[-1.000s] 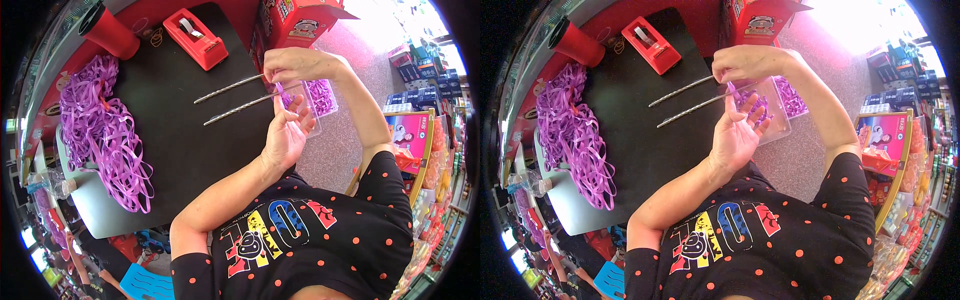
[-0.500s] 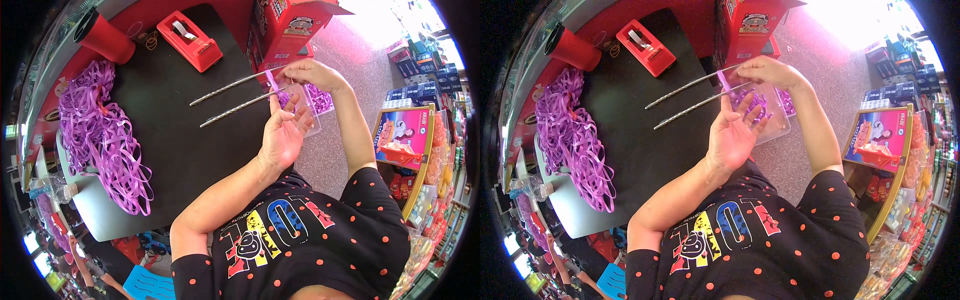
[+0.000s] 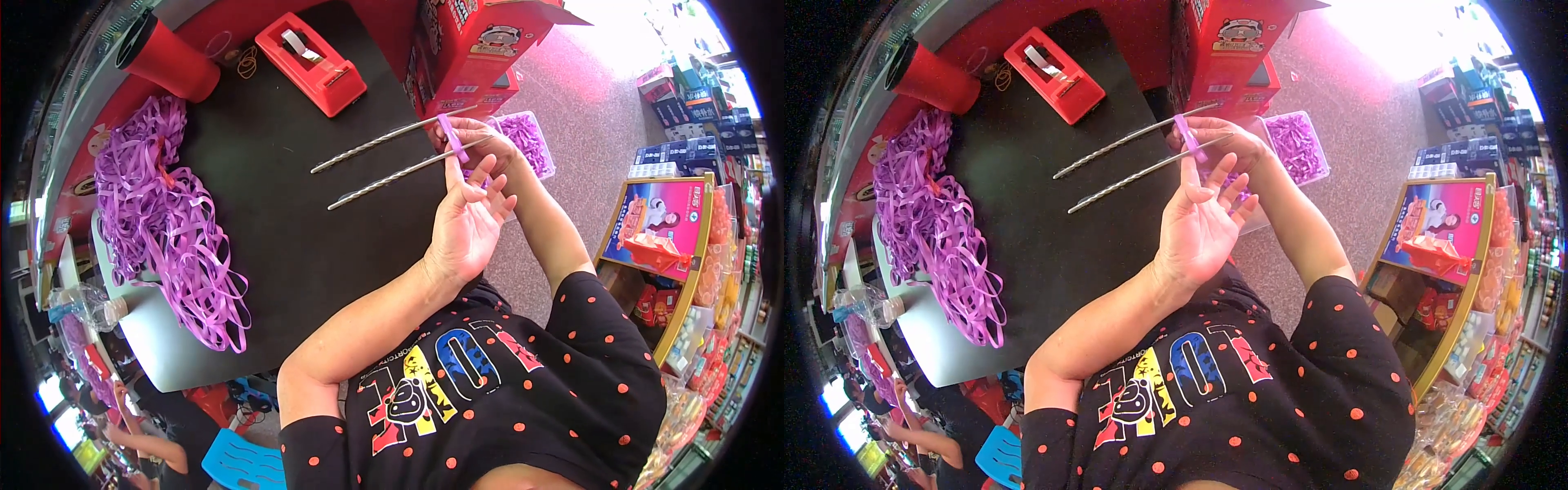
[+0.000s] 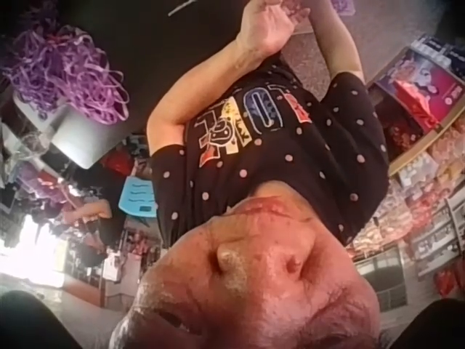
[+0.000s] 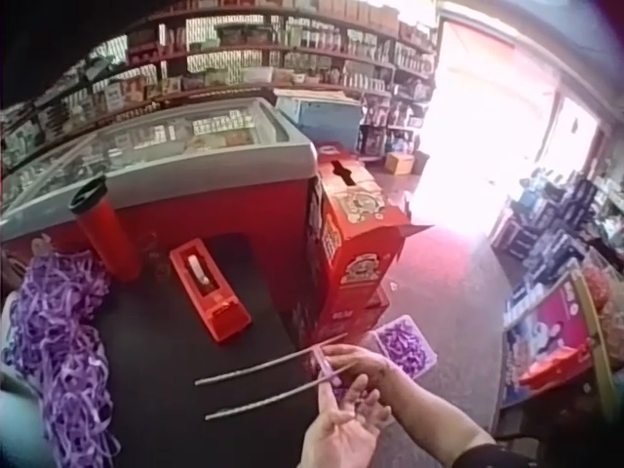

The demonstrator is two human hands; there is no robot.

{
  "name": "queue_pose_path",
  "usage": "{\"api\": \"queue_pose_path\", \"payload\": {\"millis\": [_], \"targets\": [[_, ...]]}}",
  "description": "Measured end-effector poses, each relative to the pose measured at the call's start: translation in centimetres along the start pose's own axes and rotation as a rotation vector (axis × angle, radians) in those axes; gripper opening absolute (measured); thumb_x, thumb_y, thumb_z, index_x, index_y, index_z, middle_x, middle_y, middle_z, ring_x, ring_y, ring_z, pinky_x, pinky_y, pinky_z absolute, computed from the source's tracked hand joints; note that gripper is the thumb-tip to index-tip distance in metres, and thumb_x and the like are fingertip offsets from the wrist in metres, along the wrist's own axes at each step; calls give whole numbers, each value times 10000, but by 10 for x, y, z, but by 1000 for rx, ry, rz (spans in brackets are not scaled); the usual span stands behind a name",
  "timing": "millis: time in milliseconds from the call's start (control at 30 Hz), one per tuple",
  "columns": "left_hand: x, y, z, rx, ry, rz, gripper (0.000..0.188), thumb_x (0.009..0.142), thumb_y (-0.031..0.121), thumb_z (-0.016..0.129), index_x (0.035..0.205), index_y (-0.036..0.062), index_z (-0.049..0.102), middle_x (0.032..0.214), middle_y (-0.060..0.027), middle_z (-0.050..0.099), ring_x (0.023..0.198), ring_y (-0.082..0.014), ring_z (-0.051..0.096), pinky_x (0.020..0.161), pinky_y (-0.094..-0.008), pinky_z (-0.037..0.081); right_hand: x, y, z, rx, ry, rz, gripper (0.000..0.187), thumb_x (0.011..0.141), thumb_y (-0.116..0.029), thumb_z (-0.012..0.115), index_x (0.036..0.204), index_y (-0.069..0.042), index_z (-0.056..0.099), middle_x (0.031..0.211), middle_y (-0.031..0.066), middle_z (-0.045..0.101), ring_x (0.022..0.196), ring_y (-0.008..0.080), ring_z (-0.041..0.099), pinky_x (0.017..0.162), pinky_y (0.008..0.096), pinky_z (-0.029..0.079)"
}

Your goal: The recorder is seen tying and taping purple ribbons onto a metal wire frame to create decorative items.

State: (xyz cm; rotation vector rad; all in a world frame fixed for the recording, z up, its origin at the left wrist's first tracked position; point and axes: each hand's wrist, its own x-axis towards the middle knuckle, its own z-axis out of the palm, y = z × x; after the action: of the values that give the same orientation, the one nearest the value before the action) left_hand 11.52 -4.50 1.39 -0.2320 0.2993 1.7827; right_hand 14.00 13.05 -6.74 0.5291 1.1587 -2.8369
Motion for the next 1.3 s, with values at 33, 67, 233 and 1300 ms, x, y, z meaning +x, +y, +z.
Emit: {"api": "queue_pose_path", "payload": {"millis": [33, 67, 233, 1300], "targets": [[0, 0, 0, -3, 1, -2, 662, 696, 114, 593, 1294, 260, 349, 1256, -46, 433, 1158, -229, 384, 996, -435, 336, 1, 0, 0, 0, 4, -4, 381, 889, -203, 641, 1209, -17, 551, 1090, 85, 629, 963, 173, 620, 836, 306, 517], [1, 0, 0, -6, 2, -4, 658, 694, 114, 594, 1290, 257, 354, 1256, -45, 433, 1157, -227, 384, 996, -434, 336, 2, -1, -1, 1, 4, -1, 381, 889, -203, 641, 1209, -17, 551, 1090, 85, 629, 963, 173, 620, 836, 306, 517], [0, 1, 0, -4, 0, -4, 651, 689, 116, 594, 1283, 255, 369, 1250, -44, 432, 1152, -227, 387, 997, -431, 334, 5, -2, 1, -90, -45, -15, 343, 888, -206, 643, 1165, -16, 570, 1024, 54, 629, 896, 140, 614, 793, 271, 510], [2, -1, 0, 6, -37, 5, 909, 738, 65, 502, 1485, 314, 47, 1278, -42, 410, 1118, -219, 422, 953, -394, 375, -33, -62, 25, -870, 356, -100, 229, 854, -183, 654, 1003, -12, 626, 861, 22, 633, 820, 120, 598, 726, 265, 484]]}}
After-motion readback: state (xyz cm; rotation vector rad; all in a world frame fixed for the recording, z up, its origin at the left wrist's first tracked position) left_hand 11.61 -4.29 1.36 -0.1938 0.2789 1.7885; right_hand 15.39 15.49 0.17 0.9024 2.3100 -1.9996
